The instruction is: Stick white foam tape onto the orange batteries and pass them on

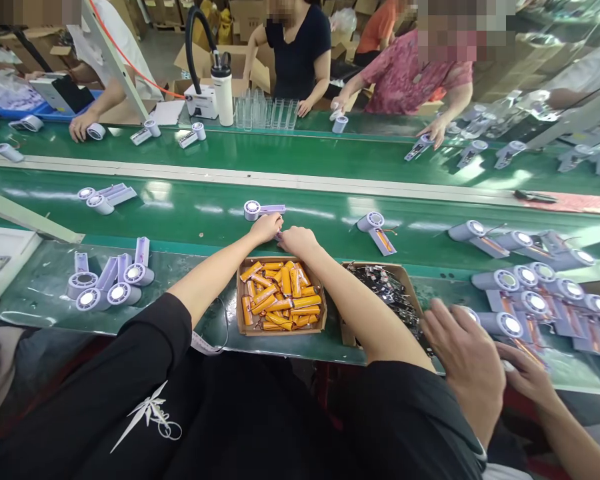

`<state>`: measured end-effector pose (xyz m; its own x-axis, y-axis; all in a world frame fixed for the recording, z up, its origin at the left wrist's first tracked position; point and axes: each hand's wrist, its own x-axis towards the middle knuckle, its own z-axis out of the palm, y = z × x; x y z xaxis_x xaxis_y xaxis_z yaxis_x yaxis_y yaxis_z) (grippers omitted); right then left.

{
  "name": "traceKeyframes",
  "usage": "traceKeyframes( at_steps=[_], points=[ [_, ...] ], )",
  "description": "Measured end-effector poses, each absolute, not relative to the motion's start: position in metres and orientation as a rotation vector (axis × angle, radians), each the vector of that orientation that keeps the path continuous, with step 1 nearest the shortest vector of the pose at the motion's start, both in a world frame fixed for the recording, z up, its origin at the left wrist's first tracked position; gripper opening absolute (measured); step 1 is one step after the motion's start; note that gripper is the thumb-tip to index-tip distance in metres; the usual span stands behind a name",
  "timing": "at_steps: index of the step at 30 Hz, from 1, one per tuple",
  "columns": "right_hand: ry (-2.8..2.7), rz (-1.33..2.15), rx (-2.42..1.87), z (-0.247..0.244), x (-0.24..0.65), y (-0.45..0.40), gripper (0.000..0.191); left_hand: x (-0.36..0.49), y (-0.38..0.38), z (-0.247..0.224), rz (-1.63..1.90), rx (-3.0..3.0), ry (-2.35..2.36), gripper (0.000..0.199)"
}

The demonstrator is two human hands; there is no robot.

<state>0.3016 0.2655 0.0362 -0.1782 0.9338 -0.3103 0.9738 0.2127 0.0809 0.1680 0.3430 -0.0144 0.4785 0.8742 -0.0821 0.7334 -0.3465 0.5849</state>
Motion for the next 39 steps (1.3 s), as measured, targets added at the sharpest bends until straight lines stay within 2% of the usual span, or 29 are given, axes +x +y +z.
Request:
traceKeyframes(
  at_steps=[5,8,10,13,18,23,24,26,29,31,33,35,39],
  points=[
    [2.174,-0.241,1.768,0.034,0.298,0.279,0.039,0.172,0.343,0.002,0.314,2.153,1.261,0.026],
    [2.210,-0.257,1.742,0.039,0.315,0.280,0.034,0.145,0.327,0.017,0.404,2.165,1.213,0.037],
    [2.216,-0.246,1.766,0.042,0.330,0.278,0.036,0.106,0.303,0.025,0.489,2.179,1.174,0.045],
    [2.162,-0.186,1.875,0.043,0.349,0.275,0.041,0.026,0.250,0.030,0.570,2.184,1.106,0.037],
    [2.066,-0.191,1.911,0.049,0.359,0.271,0.037,-0.101,0.164,0.021,0.346,2.367,1.145,0.025],
    [2.138,-0.268,1.912,0.078,0.311,0.234,0.040,-0.143,0.124,0.008,0.211,2.517,1.306,0.031],
    [2.276,-0.368,1.917,0.085,0.293,0.218,0.042,-0.141,0.120,0.007,0.233,2.521,1.328,0.032],
    [2.528,-0.798,1.894,0.097,0.255,0.182,0.047,-0.133,0.113,0.007,0.305,2.529,1.334,0.032],
    [2.486,-1.521,1.747,0.102,0.202,0.130,0.059,-0.119,0.102,0.011,0.464,2.567,1.340,0.029],
    [2.361,-1.885,1.549,0.098,0.179,0.104,0.051,-0.115,0.095,0.017,0.588,2.615,1.319,0.028],
    [2.288,-2.079,1.405,0.090,0.166,0.085,0.046,-0.114,0.093,0.023,0.703,2.659,1.276,0.029],
    [2.257,-2.182,1.374,0.081,0.161,0.074,0.052,-0.114,0.095,0.030,0.798,2.697,1.234,0.028],
    [2.196,-2.322,1.632,0.068,0.164,0.068,0.050,-0.109,0.099,0.042,0.943,2.783,1.108,0.026]
  ],
)
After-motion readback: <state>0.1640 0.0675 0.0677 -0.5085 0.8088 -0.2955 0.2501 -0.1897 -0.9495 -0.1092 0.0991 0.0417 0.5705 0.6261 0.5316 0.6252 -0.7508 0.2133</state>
